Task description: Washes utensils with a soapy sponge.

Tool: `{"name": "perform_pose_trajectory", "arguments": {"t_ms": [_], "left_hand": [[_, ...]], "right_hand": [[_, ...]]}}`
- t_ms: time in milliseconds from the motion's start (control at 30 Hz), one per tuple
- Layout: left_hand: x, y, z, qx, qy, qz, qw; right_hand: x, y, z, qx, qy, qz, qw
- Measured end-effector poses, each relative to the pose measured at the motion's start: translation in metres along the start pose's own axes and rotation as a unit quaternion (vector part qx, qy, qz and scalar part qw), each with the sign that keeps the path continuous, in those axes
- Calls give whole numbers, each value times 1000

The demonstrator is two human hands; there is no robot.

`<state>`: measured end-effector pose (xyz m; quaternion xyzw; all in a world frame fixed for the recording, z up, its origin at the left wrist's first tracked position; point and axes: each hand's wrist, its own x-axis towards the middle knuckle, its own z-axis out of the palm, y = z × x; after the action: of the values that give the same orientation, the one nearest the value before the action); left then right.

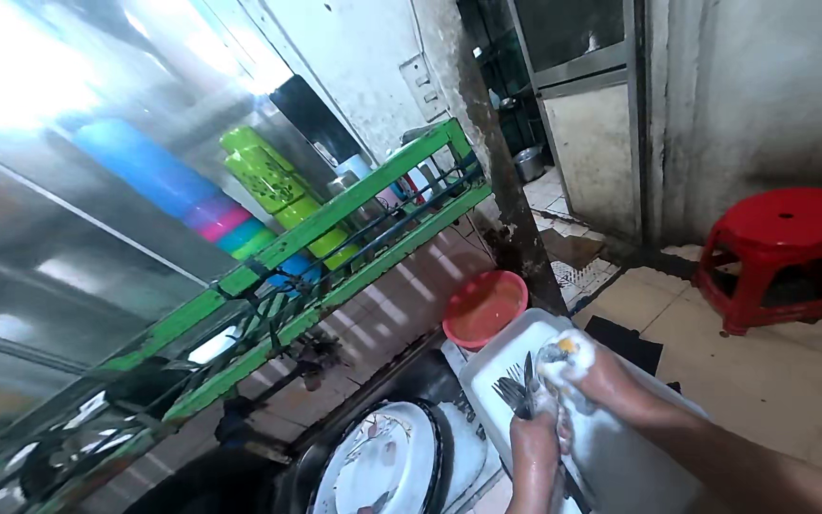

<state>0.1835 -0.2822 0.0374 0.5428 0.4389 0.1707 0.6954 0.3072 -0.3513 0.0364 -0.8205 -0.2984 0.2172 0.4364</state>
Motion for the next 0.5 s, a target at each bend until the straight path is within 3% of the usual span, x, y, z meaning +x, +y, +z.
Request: {"name": "perform_pose_trajectory", "arguments": {"t_ms": [100, 133, 233, 333, 400, 500], "left_hand": [[-1, 4, -7, 2, -12, -8, 1000], [-2, 2, -10, -5, -26, -15, 1000], [-4, -7, -13, -60, -67, -48, 995], [1, -6, -17, -90, -63, -62, 992], [0, -1, -19, -98, -43, -66, 992], [1, 4, -16, -93, -20, -54, 994]], "right_hand": [[-17, -17, -3, -22, -139, 13, 990], [-16, -18, -5, -36, -144, 12, 989], [4, -5, -17, -43, -26, -7, 999], [23, -6, -40, 95, 50, -5, 994], [16, -13, -48, 185, 2, 13, 983], [5, -17, -37, 112, -105, 21, 988]]}}
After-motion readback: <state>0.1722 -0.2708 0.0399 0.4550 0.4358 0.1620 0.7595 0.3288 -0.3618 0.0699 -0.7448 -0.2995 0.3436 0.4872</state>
